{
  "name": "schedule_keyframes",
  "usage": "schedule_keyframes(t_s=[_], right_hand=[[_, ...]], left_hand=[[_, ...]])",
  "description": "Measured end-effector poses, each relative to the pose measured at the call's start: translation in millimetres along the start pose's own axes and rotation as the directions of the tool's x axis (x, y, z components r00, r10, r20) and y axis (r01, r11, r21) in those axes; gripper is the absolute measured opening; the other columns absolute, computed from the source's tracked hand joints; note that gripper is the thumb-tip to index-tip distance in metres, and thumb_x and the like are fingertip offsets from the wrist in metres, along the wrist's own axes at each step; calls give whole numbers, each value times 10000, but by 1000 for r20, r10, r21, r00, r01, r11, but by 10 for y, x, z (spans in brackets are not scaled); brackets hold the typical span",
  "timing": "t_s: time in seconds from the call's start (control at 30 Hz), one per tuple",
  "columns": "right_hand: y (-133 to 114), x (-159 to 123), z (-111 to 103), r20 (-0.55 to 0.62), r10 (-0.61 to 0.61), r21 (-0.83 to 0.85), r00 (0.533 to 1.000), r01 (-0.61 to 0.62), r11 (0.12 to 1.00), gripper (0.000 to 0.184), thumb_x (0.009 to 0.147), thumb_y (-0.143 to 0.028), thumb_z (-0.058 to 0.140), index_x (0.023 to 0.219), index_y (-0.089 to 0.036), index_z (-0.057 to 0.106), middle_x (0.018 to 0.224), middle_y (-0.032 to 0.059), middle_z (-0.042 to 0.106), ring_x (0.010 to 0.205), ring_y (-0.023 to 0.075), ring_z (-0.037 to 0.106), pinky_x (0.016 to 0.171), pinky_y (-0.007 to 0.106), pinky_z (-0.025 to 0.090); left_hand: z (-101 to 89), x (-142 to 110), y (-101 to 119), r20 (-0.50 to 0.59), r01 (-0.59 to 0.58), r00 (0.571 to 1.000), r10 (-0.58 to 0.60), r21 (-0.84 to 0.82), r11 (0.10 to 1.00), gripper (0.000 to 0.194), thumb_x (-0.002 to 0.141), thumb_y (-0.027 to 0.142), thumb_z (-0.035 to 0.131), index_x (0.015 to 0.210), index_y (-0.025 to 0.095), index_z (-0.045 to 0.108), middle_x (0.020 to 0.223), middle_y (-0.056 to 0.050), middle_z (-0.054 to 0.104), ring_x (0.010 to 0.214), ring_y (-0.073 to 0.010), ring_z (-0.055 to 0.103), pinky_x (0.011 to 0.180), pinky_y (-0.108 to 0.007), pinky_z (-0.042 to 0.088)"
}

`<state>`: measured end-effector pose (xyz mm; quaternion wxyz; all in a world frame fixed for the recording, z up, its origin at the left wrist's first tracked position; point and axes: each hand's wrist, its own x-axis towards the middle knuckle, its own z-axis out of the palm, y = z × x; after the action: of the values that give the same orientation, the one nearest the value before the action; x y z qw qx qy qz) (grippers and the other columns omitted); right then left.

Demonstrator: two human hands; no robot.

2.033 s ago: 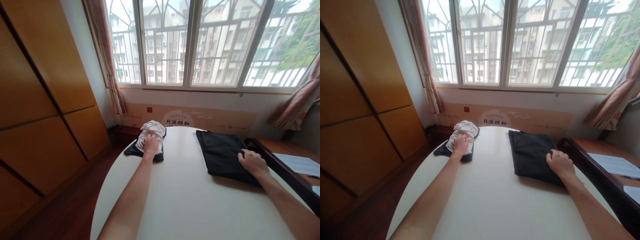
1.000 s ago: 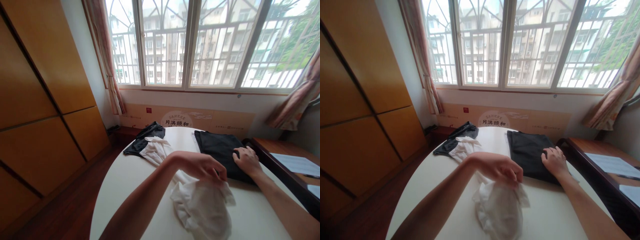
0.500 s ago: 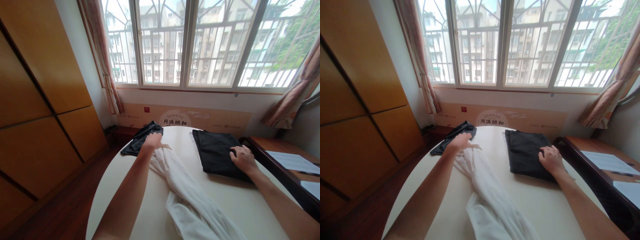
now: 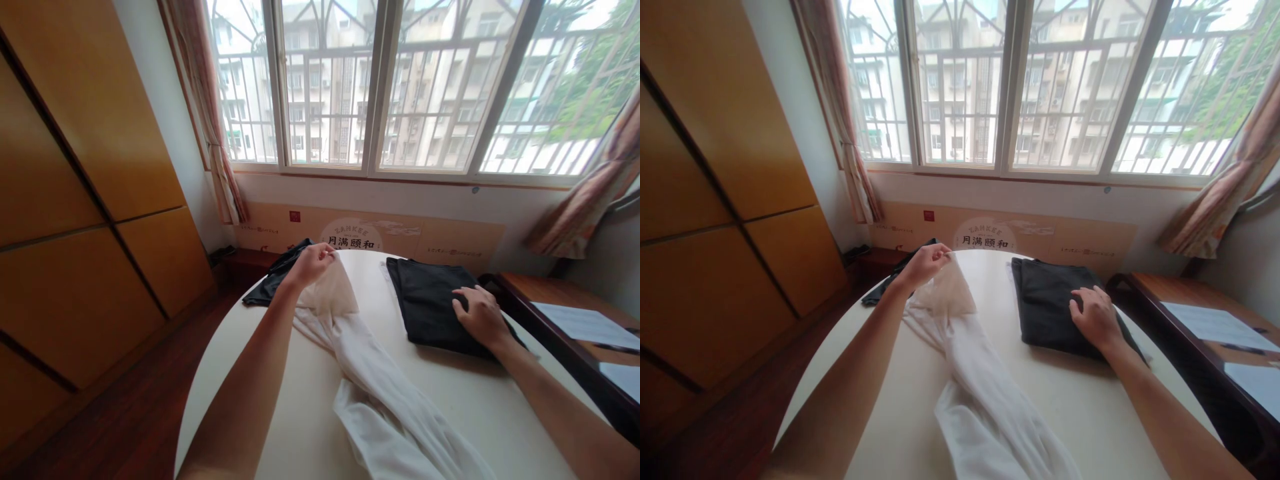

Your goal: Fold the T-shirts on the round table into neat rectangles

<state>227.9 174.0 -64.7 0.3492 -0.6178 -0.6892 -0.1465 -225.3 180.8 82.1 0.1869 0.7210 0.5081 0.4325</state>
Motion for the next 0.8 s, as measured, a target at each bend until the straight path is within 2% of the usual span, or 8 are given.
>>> schedule_keyframes(t_s=[0.13,0.3,0.4,0.5,0.57,0.67,0.73,0.8], right_hand=[[-727,-64,-157,72,-98,391,993,63,918,409,944,-508,583,1183,-198,703,1268,159,728,1337,356,574,1166,549,410],[-1522,-254,-298,291,-214,786,933,-105,609,643,881,-602,740,1400,-250,603,1413,125,664,1317,330,606,1139,528,446],[-1682,-312,-313,351,-224,875,909,-233,424,558,867,-620,757,1258,-229,685,1194,100,755,1096,312,700,984,455,548],[-1627,-301,-289,405,-74,877,911,-364,314,410,863,-605,757,969,-210,735,876,51,756,802,252,694,750,372,574],[-1515,-256,-272,430,70,874,900,-434,219,359,823,-547,791,952,-216,736,861,38,752,780,248,689,700,358,571],[-1309,-161,-272,485,250,855,838,-515,66,301,747,-408,806,972,-224,727,901,40,769,838,278,724,701,370,601],[-1189,-103,-288,530,294,831,795,-556,7,274,733,-352,782,959,-218,706,872,46,768,830,291,742,683,383,622],[-1106,-62,-306,562,281,813,778,-582,-12,266,764,-349,754,982,-212,688,863,57,769,829,304,755,676,403,641]], left_hand=[[217,-66,330,112,-217,967,228,-104,971,231,939,353,643,971,158,762,883,-43,733,828,-177,645,764,-265,485],[620,-236,678,269,-256,896,352,-335,907,211,938,329,662,989,155,769,960,-62,765,892,-187,682,817,-284,514],[773,-336,863,409,-179,818,405,-489,854,228,920,342,705,1031,152,764,1007,-83,776,949,-209,719,852,-304,548],[795,-346,884,474,-134,770,427,-535,834,305,917,350,724,1146,149,732,1151,-118,767,1071,-231,724,947,-334,553],[754,-297,740,438,-165,828,351,-408,898,356,936,333,689,1244,155,688,1303,-140,717,1177,-241,693,1011,-344,530],[697,-211,340,352,-60,935,39,49,997,468,874,351,724,1279,128,650,1412,-199,644,1253,-301,651,1001,-359,521],[721,-189,69,357,74,918,-175,281,957,491,809,449,773,1154,112,683,1287,-215,705,1146,-328,692,888,-347,545],[811,-204,-118,495,128,824,-275,311,942,454,831,579,714,924,136,705,977,-155,774,870,-279,732,697,-302,535]])
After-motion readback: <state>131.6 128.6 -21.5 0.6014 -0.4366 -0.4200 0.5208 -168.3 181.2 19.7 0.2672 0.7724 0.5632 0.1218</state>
